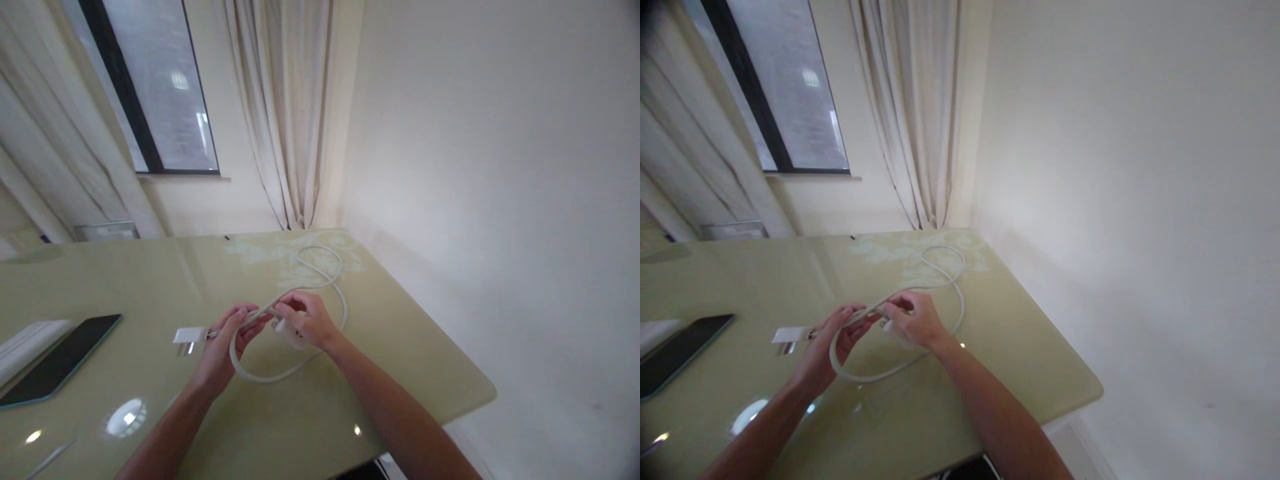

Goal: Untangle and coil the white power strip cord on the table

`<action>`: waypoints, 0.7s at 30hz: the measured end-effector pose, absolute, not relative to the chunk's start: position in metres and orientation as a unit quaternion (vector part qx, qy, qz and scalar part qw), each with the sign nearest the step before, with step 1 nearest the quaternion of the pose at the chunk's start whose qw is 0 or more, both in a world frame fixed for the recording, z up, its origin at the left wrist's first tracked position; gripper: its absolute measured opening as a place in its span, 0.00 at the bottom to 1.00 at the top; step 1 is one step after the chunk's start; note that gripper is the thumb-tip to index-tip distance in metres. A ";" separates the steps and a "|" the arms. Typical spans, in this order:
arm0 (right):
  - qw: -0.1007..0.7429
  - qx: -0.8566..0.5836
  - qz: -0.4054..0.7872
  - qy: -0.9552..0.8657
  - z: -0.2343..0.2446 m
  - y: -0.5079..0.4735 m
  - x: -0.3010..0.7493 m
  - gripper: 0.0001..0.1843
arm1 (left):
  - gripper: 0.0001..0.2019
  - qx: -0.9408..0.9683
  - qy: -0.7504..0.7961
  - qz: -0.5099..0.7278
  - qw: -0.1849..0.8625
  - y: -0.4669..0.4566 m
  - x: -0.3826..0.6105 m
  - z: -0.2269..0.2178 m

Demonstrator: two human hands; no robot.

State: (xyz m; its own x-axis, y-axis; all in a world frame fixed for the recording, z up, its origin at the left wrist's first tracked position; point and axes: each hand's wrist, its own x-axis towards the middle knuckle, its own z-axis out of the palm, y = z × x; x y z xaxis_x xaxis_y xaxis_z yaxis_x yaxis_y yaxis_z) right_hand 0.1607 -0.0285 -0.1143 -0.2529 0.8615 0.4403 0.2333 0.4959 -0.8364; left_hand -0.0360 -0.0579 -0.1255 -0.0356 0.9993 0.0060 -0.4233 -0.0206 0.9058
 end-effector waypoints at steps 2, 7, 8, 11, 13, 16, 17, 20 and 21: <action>0.442 -0.364 0.292 -0.766 -0.114 -0.033 0.157 0.15 | 0.25 0.400 0.392 0.600 0.571 -0.058 -0.036 -0.124; 0.388 -0.367 0.144 -0.833 -0.119 -0.035 0.149 0.13 | 0.24 0.494 0.414 0.586 0.492 -0.061 -0.035 -0.124; 0.378 -0.374 0.109 -0.840 -0.119 -0.034 0.149 0.13 | 0.22 0.512 0.420 0.589 0.463 -0.061 -0.036 -0.124; 0.326 -0.367 -0.010 -0.871 -0.114 -0.028 0.153 0.12 | 0.15 0.552 0.449 0.599 0.366 -0.056 -0.039 -0.122; 0.283 -0.352 -0.077 -0.889 -0.104 -0.023 0.160 0.10 | 0.12 0.565 0.475 0.594 0.318 -0.054 -0.044 -0.118; 0.236 -0.342 -0.124 -0.901 -0.081 -0.014 0.183 0.07 | 0.10 0.583 0.501 0.570 0.292 -0.053 -0.062 -0.105; 0.217 -0.349 -0.128 -0.902 -0.071 -0.010 0.195 0.06 | 0.09 0.587 0.508 0.563 0.283 -0.054 -0.073 -0.100; 0.106 -0.451 -0.135 -0.876 -0.037 0.004 0.251 0.03 | 0.08 0.585 0.545 0.551 0.237 -0.057 -0.125 -0.082; 0.054 -0.513 -0.136 -0.846 -0.024 0.009 0.276 0.04 | 0.08 0.578 0.569 0.543 0.217 -0.058 -0.147 -0.076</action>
